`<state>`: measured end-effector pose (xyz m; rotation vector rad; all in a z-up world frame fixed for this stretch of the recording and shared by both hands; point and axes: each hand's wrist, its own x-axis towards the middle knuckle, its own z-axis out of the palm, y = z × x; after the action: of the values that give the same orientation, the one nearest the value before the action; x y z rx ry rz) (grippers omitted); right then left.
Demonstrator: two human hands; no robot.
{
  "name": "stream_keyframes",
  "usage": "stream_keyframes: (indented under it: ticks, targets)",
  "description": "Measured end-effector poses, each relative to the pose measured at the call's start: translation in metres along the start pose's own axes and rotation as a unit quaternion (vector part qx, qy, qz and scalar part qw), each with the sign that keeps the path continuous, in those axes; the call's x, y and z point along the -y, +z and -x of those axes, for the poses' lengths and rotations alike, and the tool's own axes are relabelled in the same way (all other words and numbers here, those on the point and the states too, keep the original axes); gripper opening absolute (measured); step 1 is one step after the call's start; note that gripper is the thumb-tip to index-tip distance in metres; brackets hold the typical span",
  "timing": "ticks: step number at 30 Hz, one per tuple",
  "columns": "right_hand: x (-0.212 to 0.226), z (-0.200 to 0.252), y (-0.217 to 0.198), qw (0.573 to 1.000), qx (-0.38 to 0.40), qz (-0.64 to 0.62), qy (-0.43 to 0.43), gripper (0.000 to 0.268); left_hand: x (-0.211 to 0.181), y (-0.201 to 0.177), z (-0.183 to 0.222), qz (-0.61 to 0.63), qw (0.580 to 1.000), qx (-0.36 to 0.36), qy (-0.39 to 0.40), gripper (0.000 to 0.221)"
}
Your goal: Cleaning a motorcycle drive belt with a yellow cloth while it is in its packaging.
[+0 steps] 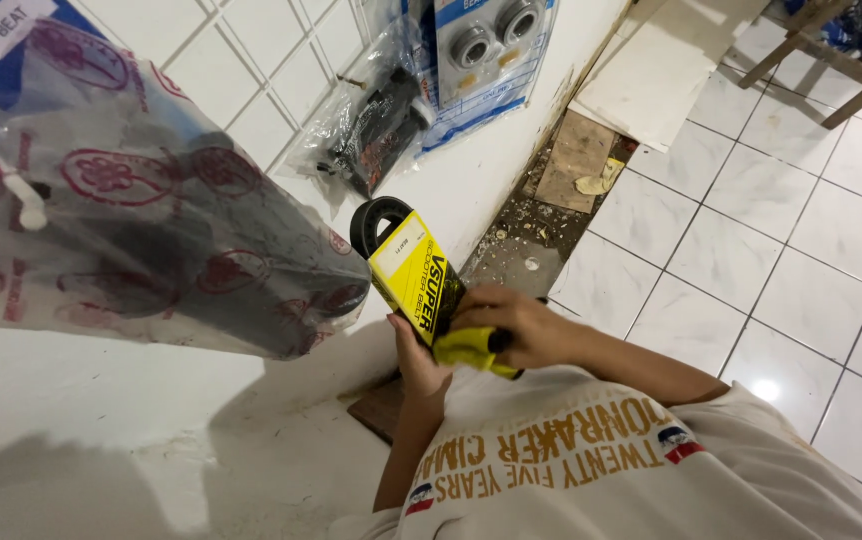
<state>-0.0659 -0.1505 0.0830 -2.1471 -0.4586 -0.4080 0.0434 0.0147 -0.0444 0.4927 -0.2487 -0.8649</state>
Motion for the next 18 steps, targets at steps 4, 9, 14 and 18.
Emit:
stream_keyframes:
  ticks: [4, 9, 14, 18]
  targets:
    - [-0.004, 0.002, -0.007, 0.994, -0.040, 0.051, 0.085, 0.061, -0.003, 0.011, -0.003, -0.050, 0.996, -0.066, 0.031, 0.084]
    - [-0.009, 0.007, 0.000, 0.985, -0.090, 0.085, 0.124, 0.055, 0.009, -0.006, -0.008, -0.039, 0.996, -0.077, 0.035, 0.085]
    - [0.009, 0.011, 0.005, 0.998, -0.016, -0.003, 0.053, 0.056, 0.017, -0.013, 0.001, -0.025, 1.000, -0.002, 0.017, 0.084]
    - [0.009, 0.019, 0.001, 0.999, -0.022, 0.022, 0.027, 0.059, 0.020, -0.002, -0.001, -0.019, 0.999, -0.035, -0.008, 0.085]
